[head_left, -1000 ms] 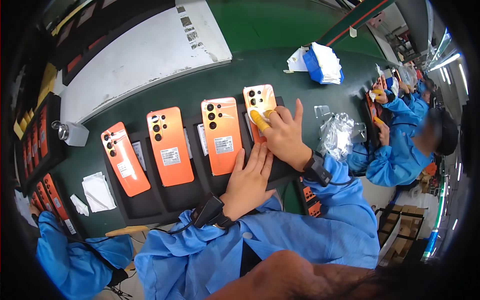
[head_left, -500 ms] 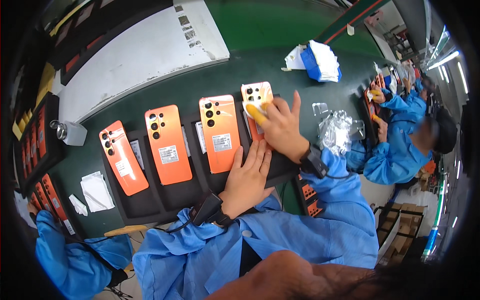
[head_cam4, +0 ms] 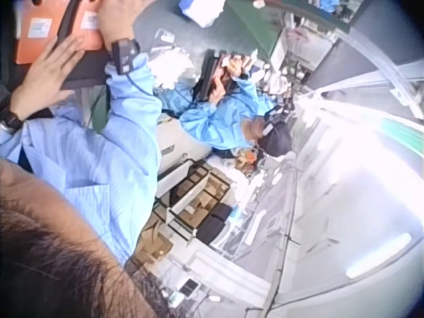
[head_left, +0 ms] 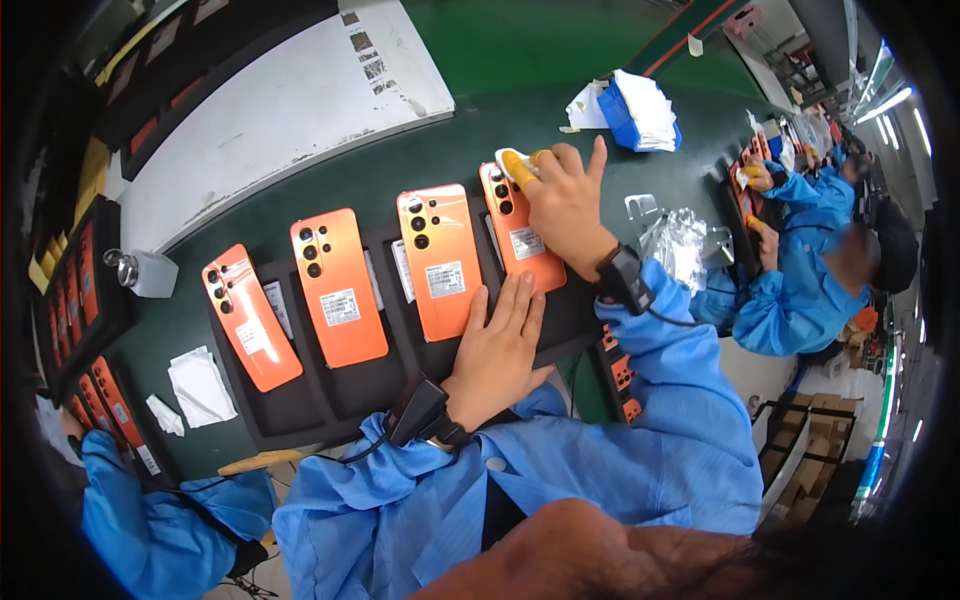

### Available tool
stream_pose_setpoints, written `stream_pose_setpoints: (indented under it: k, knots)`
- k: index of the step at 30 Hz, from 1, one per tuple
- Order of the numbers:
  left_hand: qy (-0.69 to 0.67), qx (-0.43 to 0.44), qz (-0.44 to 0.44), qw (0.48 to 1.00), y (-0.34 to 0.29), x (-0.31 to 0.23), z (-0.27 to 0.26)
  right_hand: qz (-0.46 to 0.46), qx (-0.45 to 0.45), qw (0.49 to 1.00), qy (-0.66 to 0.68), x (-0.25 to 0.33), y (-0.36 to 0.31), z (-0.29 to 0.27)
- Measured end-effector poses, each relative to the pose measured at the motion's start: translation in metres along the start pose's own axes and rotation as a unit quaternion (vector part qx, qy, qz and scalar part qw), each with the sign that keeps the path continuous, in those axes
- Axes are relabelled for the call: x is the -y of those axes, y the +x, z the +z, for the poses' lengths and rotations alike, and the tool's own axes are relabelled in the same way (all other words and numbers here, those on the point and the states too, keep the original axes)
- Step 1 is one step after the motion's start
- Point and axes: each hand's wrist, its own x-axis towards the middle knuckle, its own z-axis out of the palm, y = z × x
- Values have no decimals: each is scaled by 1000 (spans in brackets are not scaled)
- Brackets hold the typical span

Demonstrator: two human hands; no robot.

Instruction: Cleaning and inspecting the exterior of mobile phones on an assembly line.

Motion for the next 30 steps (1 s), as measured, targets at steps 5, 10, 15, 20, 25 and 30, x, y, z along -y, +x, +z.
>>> stream_pose_setpoints:
  k: [5, 10, 15, 20, 25, 30]
  knots:
    - [-8, -4, -5, 1000, 2, -1, 4, 3, 10, 1000, 0, 3, -26, -2]
    - [8, -9, -12, 1000, 3, 1, -1, -7, -1, 1000, -2, 0, -6, -5]
    - [1, -21, -10, 1000, 4, 2, 0, -6, -7, 1000, -6, 10, -41, -3]
    - [12, -10, -8, 1000, 5, 0, -2, 2, -14, 1000, -24, -1, -10, 1]
    - [-4, -27, -1, 1000, 3, 2, 2, 6, 0, 1000, -14, -1, 4, 7]
    - [-7, -34, -5, 999, 2, 3, 3, -2, 41, 999, 12, 9, -35, -11]
